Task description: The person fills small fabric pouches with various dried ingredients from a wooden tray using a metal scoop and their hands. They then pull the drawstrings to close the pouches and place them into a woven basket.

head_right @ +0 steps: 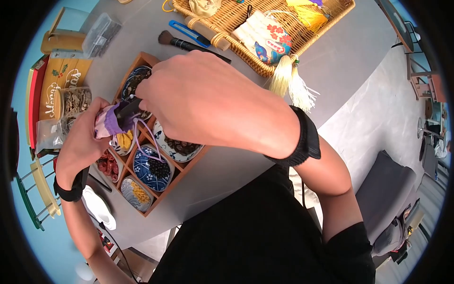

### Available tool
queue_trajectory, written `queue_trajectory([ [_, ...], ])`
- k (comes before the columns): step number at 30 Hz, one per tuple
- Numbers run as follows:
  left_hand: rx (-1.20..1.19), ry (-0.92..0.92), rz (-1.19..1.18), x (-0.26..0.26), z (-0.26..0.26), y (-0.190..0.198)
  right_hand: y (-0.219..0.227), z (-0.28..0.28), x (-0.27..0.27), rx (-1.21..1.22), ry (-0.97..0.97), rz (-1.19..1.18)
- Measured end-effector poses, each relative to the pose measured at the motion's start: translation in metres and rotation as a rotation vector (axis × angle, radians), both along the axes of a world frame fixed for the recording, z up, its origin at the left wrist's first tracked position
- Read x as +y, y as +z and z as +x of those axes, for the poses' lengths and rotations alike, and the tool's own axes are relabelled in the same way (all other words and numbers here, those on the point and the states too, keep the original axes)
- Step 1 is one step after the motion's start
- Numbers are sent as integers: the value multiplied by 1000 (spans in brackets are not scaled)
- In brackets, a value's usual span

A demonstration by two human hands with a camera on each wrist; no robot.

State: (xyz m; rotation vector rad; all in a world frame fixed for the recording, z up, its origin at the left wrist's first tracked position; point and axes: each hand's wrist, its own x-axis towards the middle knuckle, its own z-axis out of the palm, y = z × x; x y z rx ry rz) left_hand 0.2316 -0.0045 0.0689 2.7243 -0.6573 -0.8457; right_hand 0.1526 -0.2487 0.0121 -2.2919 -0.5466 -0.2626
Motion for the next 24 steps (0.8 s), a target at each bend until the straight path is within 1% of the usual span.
queue_trajectory([
  [1, 2, 4, -63, 1, 0, 0, 2, -1, 1, -18, -10, 60],
  [5, -22, -12, -69, -8, -4, -1, -7, 6, 18, -10, 47, 99],
  [7, -85, -57, -26, -8, -6, 0, -1, 8, 19, 188, 70, 134],
  [8, -85, -53, -25, -7, -7, 0, 0, 9, 19, 188, 74, 134],
  [10, -91, -24, -28, -5, -8, 1, -1, 11, 16, 278, 79, 189],
  [14, -149, -50, -27, -5, -10, -1, -5, 11, 19, 226, 101, 230],
  [16, -120, -23, -10, -8, -10, -1, -10, 10, 21, 88, 97, 13],
  [17, -121, -18, -12, -6, -8, -3, -7, 9, 18, 87, 101, 10],
  [19, -90, -43, -64, 2, -3, -8, 2, 5, 7, -34, 71, -149],
  [20, -88, -43, -64, 2, -3, -6, 4, 3, 4, -32, 71, -148],
  [22, 2, 31, -23, 1, -2, 0, 7, 0, -1, 67, 41, -210],
  [23, 3, 30, -25, 2, -1, -1, 7, -1, -1, 68, 40, -211],
  [24, 9, 36, -38, 5, -1, -3, 8, -1, 1, 9, 7, -168],
])
